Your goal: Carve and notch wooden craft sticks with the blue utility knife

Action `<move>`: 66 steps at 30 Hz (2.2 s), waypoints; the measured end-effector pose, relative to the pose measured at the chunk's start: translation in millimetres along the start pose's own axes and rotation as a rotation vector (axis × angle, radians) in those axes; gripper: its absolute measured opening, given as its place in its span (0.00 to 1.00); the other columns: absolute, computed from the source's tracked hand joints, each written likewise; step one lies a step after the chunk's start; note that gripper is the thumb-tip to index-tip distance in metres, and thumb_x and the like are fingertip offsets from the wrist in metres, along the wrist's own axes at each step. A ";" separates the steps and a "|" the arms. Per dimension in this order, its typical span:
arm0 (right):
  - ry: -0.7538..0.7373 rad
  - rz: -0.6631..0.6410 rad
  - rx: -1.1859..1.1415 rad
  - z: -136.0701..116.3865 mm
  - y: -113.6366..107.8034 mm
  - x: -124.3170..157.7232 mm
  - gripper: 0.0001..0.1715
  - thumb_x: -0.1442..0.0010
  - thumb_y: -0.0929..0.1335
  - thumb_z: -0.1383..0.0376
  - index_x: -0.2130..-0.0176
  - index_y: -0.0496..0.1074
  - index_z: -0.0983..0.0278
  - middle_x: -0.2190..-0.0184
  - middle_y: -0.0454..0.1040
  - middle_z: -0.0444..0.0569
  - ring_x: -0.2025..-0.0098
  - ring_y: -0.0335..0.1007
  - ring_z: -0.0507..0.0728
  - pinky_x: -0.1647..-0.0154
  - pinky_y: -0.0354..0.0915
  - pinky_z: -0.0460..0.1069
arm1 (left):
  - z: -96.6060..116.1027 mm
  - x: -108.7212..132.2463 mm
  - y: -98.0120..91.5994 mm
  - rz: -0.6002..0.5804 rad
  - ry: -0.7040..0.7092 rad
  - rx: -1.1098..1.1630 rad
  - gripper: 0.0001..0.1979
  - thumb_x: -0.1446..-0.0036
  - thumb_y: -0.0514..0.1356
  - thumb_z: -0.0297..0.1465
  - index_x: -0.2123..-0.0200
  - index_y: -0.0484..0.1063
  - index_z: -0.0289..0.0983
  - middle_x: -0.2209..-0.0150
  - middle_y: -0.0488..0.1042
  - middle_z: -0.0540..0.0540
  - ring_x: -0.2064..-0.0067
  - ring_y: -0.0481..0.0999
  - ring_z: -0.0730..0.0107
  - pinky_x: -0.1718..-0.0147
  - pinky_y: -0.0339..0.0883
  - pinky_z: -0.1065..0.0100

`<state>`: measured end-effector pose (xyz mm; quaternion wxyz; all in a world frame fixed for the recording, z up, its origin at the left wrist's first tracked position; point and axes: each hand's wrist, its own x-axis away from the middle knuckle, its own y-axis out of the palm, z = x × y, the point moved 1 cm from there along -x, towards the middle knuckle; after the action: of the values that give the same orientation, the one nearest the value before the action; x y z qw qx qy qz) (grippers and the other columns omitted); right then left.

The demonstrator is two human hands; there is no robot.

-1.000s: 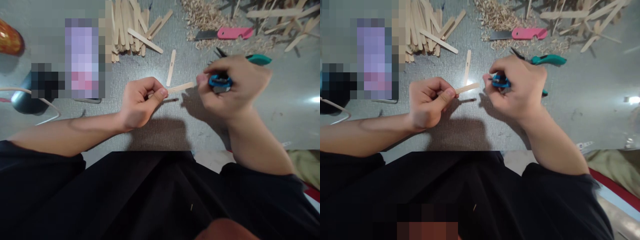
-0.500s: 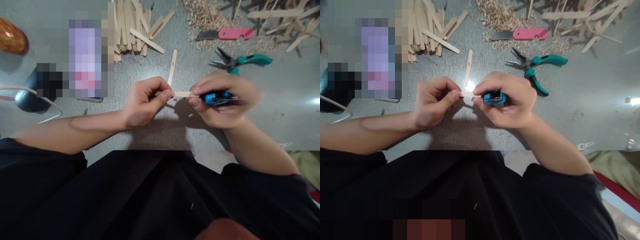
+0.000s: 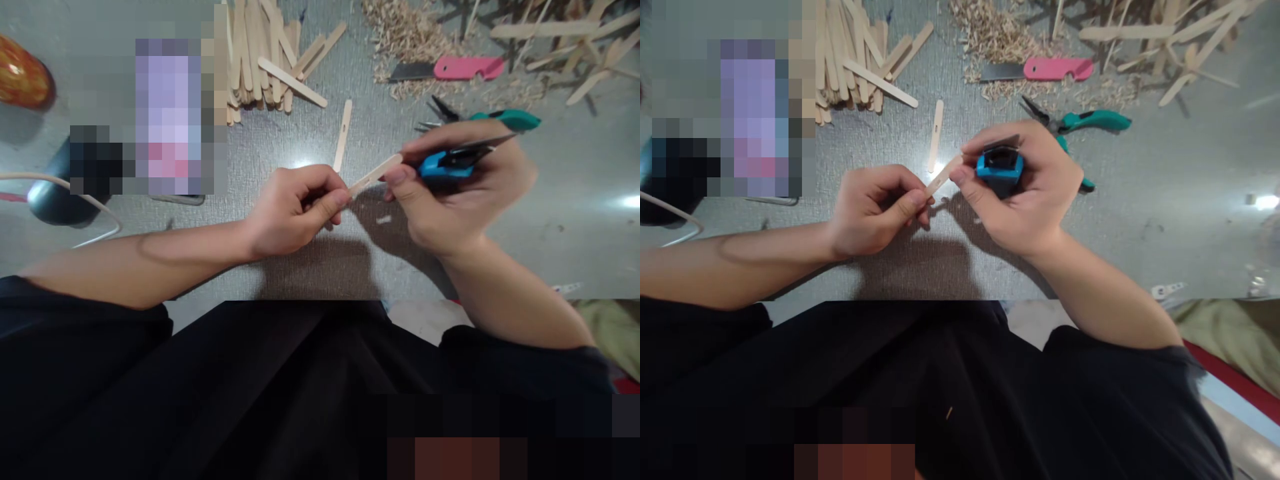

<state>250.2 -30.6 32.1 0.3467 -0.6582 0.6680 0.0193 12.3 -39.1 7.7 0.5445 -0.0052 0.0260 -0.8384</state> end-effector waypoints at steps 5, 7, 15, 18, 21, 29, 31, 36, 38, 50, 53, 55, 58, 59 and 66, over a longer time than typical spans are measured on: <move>-0.012 -0.027 -0.089 -3.4 7.8 2.1 0.12 0.27 0.81 0.50 0.56 0.82 0.52 0.62 0.88 0.47 0.64 0.89 0.65 0.61 0.82 0.63 | -0.2 -3.4 -1.3 -0.079 0.122 -0.111 0.13 0.25 0.70 0.38 0.63 0.82 0.39 0.70 0.82 0.48 0.72 0.76 0.73 0.72 0.67 0.69; -0.024 -0.069 -0.086 -3.4 9.1 3.1 0.10 0.28 0.81 0.52 0.57 0.83 0.52 0.62 0.89 0.47 0.65 0.88 0.64 0.62 0.81 0.62 | -4.2 -4.1 -0.2 -0.045 0.155 -0.114 0.13 0.27 0.72 0.38 0.64 0.81 0.39 0.72 0.79 0.50 0.73 0.71 0.74 0.73 0.64 0.69; -0.069 -0.180 -0.014 -8.8 4.9 1.6 0.05 0.31 0.81 0.59 0.57 0.85 0.53 0.64 0.90 0.44 0.68 0.86 0.60 0.67 0.77 0.56 | -6.4 -4.4 2.5 0.141 0.005 0.114 0.30 0.30 0.75 0.61 0.63 0.76 0.41 0.68 0.84 0.48 0.73 0.82 0.72 0.74 0.75 0.68; -0.010 -0.244 0.043 -11.9 4.6 4.9 0.07 0.29 0.80 0.55 0.56 0.85 0.54 0.64 0.89 0.46 0.69 0.83 0.60 0.67 0.78 0.56 | -3.4 -4.8 1.3 0.107 -0.026 0.176 0.32 0.34 0.76 0.64 0.60 0.77 0.41 0.67 0.87 0.47 0.70 0.86 0.70 0.72 0.80 0.68; 0.102 -0.286 0.081 -15.7 2.1 3.8 0.10 0.28 0.79 0.52 0.58 0.84 0.54 0.65 0.87 0.47 0.68 0.82 0.61 0.66 0.79 0.56 | -6.1 -5.7 -0.4 0.085 -0.041 0.184 0.32 0.35 0.77 0.63 0.58 0.79 0.40 0.64 0.89 0.46 0.69 0.88 0.68 0.68 0.84 0.67; 0.161 -0.377 0.109 -13.2 -17.3 -16.8 0.09 0.30 0.78 0.55 0.62 0.81 0.53 0.68 0.83 0.48 0.68 0.78 0.63 0.64 0.76 0.60 | -14.1 -9.7 -5.4 0.348 0.083 0.039 0.24 0.24 0.71 0.59 0.53 0.81 0.44 0.64 0.86 0.48 0.73 0.81 0.70 0.75 0.76 0.65; 0.140 -0.396 0.112 -7.5 -20.8 -19.0 0.07 0.32 0.79 0.57 0.63 0.81 0.52 0.69 0.82 0.48 0.68 0.77 0.63 0.65 0.73 0.60 | -11.8 -10.2 -6.9 0.352 0.074 -0.076 0.22 0.23 0.71 0.56 0.57 0.80 0.44 0.67 0.83 0.48 0.74 0.78 0.70 0.76 0.72 0.64; 0.126 -0.427 0.240 3.4 -28.5 -26.9 0.09 0.37 0.78 0.56 0.63 0.76 0.51 0.67 0.81 0.49 0.66 0.78 0.65 0.62 0.70 0.61 | -2.0 -9.6 -12.4 0.258 0.089 -0.339 0.18 0.24 0.71 0.44 0.66 0.77 0.43 0.74 0.76 0.50 0.74 0.71 0.69 0.73 0.62 0.61; 0.127 -0.385 0.363 2.0 -32.0 -30.6 0.13 0.36 0.76 0.53 0.61 0.69 0.51 0.67 0.78 0.49 0.64 0.76 0.66 0.59 0.69 0.62 | 1.4 -8.7 -14.3 0.209 0.086 -0.426 0.17 0.24 0.69 0.41 0.68 0.76 0.43 0.76 0.74 0.50 0.74 0.70 0.68 0.71 0.61 0.59; 0.069 -1.016 0.771 -29.9 -23.2 -25.3 0.27 0.14 0.57 0.51 0.35 0.75 0.62 0.37 0.79 0.68 0.47 0.79 0.73 0.67 0.52 0.56 | 9.3 -5.4 -13.2 -0.003 -0.057 -0.979 0.15 0.24 0.59 0.39 0.64 0.80 0.43 0.71 0.77 0.44 0.68 0.77 0.54 0.64 0.63 0.52; 0.081 -1.022 0.860 -30.1 -24.0 -28.9 0.34 0.12 0.52 0.51 0.33 0.76 0.61 0.37 0.82 0.67 0.55 0.80 0.69 0.67 0.49 0.56 | 9.8 -4.2 -13.4 -0.028 -0.068 -1.012 0.15 0.23 0.58 0.39 0.63 0.78 0.44 0.71 0.77 0.45 0.67 0.77 0.55 0.63 0.63 0.52; 0.087 -1.061 0.914 -29.5 -22.5 -29.7 0.36 0.12 0.51 0.47 0.33 0.76 0.62 0.45 0.85 0.67 0.61 0.79 0.68 0.67 0.47 0.56 | 8.1 -2.8 -14.1 -0.031 -0.061 -1.025 0.15 0.21 0.57 0.40 0.62 0.77 0.45 0.69 0.78 0.45 0.66 0.77 0.55 0.62 0.65 0.52; 0.076 -1.092 0.954 -28.3 -17.0 -28.4 0.40 0.13 0.52 0.43 0.36 0.79 0.64 0.55 0.86 0.64 0.64 0.79 0.68 0.66 0.47 0.55 | 3.5 -0.5 -14.2 -0.045 0.001 -1.063 0.18 0.17 0.52 0.41 0.60 0.76 0.45 0.66 0.80 0.44 0.66 0.77 0.54 0.60 0.66 0.49; 0.073 -1.087 0.957 -27.8 -14.8 -27.8 0.42 0.14 0.51 0.42 0.36 0.79 0.63 0.56 0.86 0.63 0.64 0.80 0.68 0.65 0.48 0.55 | 1.9 0.0 -14.0 -0.046 0.047 -1.086 0.19 0.17 0.50 0.41 0.60 0.75 0.45 0.65 0.80 0.43 0.65 0.78 0.52 0.59 0.66 0.48; 0.177 -1.044 0.898 -23.0 -6.6 -24.8 0.47 0.15 0.50 0.39 0.35 0.81 0.65 0.56 0.86 0.66 0.59 0.81 0.71 0.61 0.57 0.57 | -3.9 -1.4 -14.5 -0.025 0.086 -1.080 0.15 0.18 0.53 0.40 0.60 0.73 0.45 0.53 0.82 0.38 0.48 0.78 0.43 0.45 0.67 0.38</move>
<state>243.3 -21.1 64.5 0.4934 -0.6854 0.2330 -0.4821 -0.4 -31.7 4.5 0.4530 -0.2501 0.4753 -0.7116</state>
